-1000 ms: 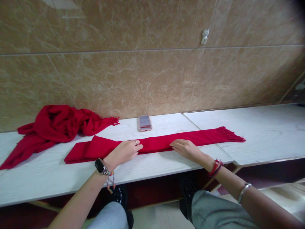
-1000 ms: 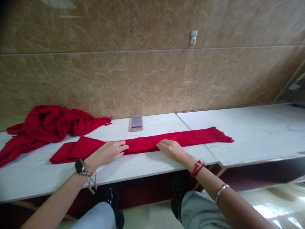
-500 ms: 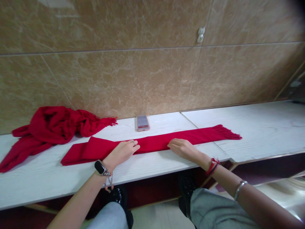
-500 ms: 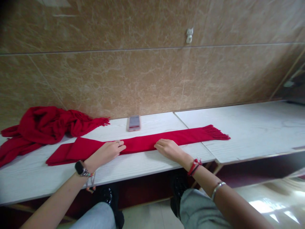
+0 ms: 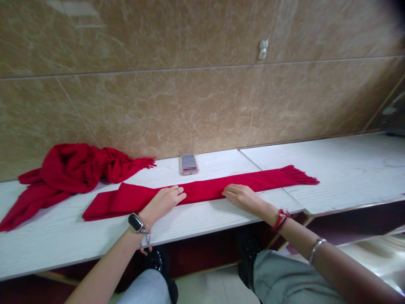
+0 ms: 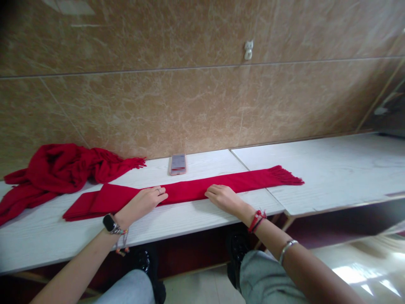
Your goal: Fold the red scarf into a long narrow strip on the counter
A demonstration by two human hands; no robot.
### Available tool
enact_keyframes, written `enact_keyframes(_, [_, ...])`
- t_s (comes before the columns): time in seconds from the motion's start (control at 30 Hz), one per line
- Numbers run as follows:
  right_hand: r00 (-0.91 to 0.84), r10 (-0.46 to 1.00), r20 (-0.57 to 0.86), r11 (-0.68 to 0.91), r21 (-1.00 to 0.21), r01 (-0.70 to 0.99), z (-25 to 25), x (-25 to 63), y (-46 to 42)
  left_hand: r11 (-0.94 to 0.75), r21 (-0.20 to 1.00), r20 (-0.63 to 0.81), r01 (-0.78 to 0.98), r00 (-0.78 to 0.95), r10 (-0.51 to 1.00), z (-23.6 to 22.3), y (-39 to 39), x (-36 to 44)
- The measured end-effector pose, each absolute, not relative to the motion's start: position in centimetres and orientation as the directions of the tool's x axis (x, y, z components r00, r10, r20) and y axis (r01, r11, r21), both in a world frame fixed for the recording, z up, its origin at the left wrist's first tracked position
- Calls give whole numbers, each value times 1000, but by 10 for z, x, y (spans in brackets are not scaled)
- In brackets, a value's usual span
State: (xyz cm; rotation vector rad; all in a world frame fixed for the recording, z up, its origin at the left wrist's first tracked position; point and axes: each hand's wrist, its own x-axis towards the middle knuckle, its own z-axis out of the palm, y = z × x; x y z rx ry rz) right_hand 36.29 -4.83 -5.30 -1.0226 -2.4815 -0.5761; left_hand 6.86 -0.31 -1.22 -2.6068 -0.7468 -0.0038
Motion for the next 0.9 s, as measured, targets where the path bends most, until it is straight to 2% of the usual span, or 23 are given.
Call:
enact_keyframes(0.23, [-627, 516, 584, 619, 253, 744, -53, 365, -48, -692, -440, 206, 573, 814, 543, -6, -2, 70])
enact_keyframes(0.4, [-667, 562, 489, 643, 249, 725, -54, 364, -48, -760, -384, 121, 524, 845, 521, -11, -2, 69])
enact_keyframes(0.73, [-651, 574, 496, 658, 193, 728, -55, 365, -47, -762, -236, 43, 603, 790, 612, -5, -2, 60])
enact_keyframes(0.8, [-647, 572, 505, 665, 177, 726, -55, 366, -47, -754, -236, 37, 613, 781, 624, -6, -3, 57])
enact_keyframes(0.9, [-643, 572, 510, 665, 172, 727, -57, 367, -47, -718, -296, 47, 630, 761, 647, -7, -5, 48])
